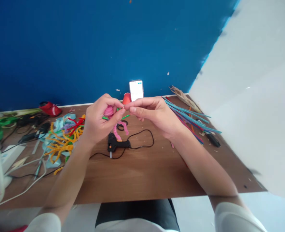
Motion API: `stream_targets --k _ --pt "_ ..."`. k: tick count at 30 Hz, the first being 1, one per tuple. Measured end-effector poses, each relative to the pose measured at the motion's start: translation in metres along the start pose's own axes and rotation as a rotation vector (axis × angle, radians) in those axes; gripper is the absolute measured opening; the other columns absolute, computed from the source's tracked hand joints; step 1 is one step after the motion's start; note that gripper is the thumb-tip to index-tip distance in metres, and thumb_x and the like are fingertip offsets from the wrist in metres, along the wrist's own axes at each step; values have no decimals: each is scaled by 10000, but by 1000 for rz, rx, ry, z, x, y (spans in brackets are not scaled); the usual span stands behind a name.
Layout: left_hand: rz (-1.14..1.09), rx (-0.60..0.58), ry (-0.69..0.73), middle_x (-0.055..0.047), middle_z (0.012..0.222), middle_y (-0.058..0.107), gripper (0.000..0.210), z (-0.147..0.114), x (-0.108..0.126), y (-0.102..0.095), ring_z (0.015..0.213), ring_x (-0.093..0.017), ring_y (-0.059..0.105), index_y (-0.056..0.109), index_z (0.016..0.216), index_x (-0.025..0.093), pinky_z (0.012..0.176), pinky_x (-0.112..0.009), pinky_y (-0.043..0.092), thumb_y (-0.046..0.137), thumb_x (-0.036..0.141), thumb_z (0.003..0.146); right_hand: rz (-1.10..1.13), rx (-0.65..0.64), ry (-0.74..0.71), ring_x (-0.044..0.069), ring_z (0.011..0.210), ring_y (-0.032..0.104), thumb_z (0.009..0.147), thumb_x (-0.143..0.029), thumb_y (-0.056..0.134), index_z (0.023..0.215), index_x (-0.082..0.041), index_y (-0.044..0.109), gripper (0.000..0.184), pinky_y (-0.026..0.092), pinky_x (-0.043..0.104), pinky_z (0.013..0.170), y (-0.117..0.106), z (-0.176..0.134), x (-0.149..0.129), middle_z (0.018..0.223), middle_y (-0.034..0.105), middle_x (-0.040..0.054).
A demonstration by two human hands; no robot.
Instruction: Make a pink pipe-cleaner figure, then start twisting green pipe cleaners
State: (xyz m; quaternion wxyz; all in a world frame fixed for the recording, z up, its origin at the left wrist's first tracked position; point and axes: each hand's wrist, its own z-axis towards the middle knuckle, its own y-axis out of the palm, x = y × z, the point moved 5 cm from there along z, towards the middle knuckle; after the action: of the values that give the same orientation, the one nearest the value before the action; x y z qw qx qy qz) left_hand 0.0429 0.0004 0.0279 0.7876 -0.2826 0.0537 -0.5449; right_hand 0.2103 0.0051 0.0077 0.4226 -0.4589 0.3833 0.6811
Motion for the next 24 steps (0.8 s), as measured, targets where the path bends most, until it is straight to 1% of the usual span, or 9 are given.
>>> stream_targets --k 4,9,13,17,24 --pt "20 -26 57 6 837 620 95 0 1 -1 697 -101 556 601 1015 214 646 -256 448 627 168 936 -42 -14 -16 116 711 558 823 -269 791 907 -258 829 93 439 296 639 0 -1 0 897 750 21" --pt "25 -56 72 10 811 609 67 0 0 -2 708 -101 549 595 964 204 649 -252 448 629 157 930 -82 -1 -8 141 787 603 818 -287 796 905 -252 826 99 451 290 645 0 -2 0 940 760 33" --pt "19 -87 58 12 808 609 65 0 0 -1 717 -100 551 578 913 200 667 -256 453 610 149 937 -104 -5 -19 132 750 588 825 -283 787 912 -245 825 103 448 296 656 0 -2 -1 916 757 28" --pt "19 -108 51 15 817 605 73 0 0 0 717 -95 548 564 906 201 664 -250 448 593 145 942 -124 -16 -23 122 728 575 836 -283 777 924 -241 822 108 438 295 660 1 -2 -2 869 745 17" --pt "23 -124 30 27 796 570 108 -2 -1 2 684 -89 516 535 904 206 641 -239 430 580 108 913 -130 -17 -5 124 726 559 836 -274 776 916 -238 816 97 428 297 663 3 -3 -3 878 738 14"
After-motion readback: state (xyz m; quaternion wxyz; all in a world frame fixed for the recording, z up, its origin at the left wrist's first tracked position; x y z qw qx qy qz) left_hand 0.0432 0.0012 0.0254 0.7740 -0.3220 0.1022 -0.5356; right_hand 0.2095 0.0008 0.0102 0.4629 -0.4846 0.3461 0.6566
